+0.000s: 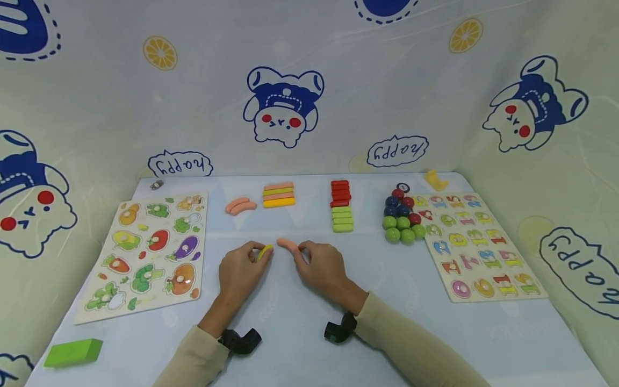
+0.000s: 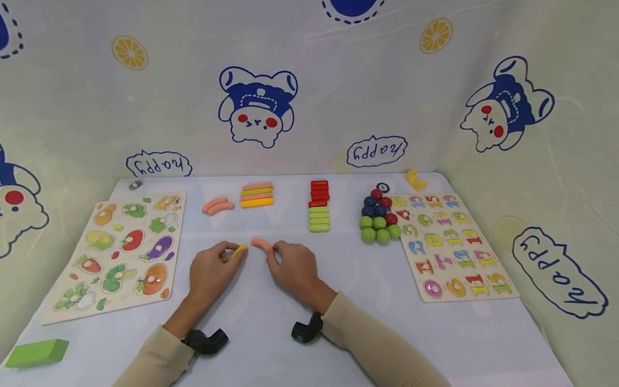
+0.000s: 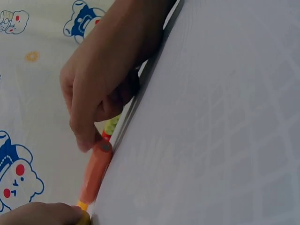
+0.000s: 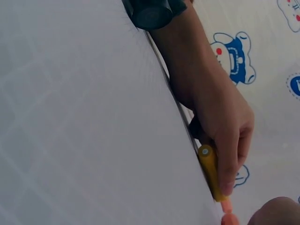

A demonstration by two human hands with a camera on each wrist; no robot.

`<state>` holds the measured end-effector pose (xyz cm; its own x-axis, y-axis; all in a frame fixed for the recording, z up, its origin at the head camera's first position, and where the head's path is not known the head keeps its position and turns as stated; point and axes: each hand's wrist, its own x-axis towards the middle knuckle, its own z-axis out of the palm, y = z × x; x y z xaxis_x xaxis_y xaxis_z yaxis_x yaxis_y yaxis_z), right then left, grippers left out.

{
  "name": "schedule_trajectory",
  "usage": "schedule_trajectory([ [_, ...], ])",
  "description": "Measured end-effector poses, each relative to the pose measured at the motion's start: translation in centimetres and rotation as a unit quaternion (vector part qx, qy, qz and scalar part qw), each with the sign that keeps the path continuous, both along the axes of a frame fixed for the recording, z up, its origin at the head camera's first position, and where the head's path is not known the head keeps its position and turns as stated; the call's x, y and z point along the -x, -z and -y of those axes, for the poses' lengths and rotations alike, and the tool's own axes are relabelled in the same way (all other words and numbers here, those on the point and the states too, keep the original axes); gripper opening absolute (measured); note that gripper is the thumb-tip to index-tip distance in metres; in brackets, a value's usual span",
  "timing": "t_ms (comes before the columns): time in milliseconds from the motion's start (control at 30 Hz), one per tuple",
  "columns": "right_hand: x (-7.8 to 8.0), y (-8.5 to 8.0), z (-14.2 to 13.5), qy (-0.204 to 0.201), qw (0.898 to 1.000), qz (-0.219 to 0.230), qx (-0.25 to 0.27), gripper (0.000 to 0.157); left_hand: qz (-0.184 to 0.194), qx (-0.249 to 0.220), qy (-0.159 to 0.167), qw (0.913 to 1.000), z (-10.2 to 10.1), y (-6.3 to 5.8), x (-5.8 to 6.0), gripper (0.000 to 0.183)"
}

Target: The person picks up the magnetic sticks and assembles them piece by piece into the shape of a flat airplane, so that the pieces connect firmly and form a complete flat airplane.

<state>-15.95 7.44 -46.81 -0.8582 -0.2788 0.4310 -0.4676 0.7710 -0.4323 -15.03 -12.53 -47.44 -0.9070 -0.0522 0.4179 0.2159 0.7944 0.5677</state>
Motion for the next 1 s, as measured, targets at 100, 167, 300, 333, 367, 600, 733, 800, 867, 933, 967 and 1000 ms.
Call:
schedule_trajectory([
  [100,0.1,-0.1,-0.09,0.022,1.0,0.002,-0.007,0.029,-0.001,0.0,0.001,1.0,-0.1,-0.1,0.04,0.028],
  [167,0.12,-0.09,-0.15,0.024,1.0,0.004,-0.007,0.029,0.001,0.001,0.0,1.0,-0.15,-0.1,0.03,0.028],
  [300,0.14,0.06,-0.3,0.024,1.0,0.015,-0.005,0.027,0.006,0.001,0.002,1.0,-0.21,0.02,-0.02,0.029],
  [333,0.12,0.12,-0.35,0.023,1.0,0.018,-0.003,0.025,0.007,0.002,0.003,1.0,-0.2,0.07,-0.03,0.029],
  [367,0.11,0.15,-0.41,0.021,1.0,0.021,-0.001,0.024,0.009,0.001,0.004,1.0,-0.2,0.08,-0.04,0.029],
  [600,0.13,0.34,-0.62,0.002,1.0,0.026,0.01,0.024,0.004,0.004,0.017,0.9998,-0.1,-0.03,-0.16,0.03],
  [733,0.09,0.22,-0.62,-0.004,1.0,0.031,0.004,0.029,-0.005,-0.002,0.035,0.9994,0.06,-0.15,-0.18,0.03],
  [800,0.09,0.21,-0.63,-0.009,0.999,0.035,-0.002,0.032,-0.005,-0.005,0.048,0.9988,0.1,-0.19,-0.16,0.03],
  [867,0.11,0.23,-0.64,-0.015,0.999,0.037,-0.018,0.034,-0.004,-0.006,0.059,0.9982,0.11,-0.23,-0.15,0.028],
  [933,0.15,0.28,-0.68,-0.024,0.998,0.037,-0.032,0.034,-0.003,-0.011,0.069,0.9976,0.06,-0.23,-0.11,0.024],
  [967,0.18,0.31,-0.7,-0.029,0.998,0.035,-0.039,0.034,-0.001,-0.017,0.074,0.9971,0.01,-0.22,-0.07,0.022],
  [1000,0.22,0.34,-0.71,-0.035,0.998,0.033,-0.045,0.034,0.0,-0.024,0.079,0.9966,-0.05,-0.21,-0.03,0.022],
])
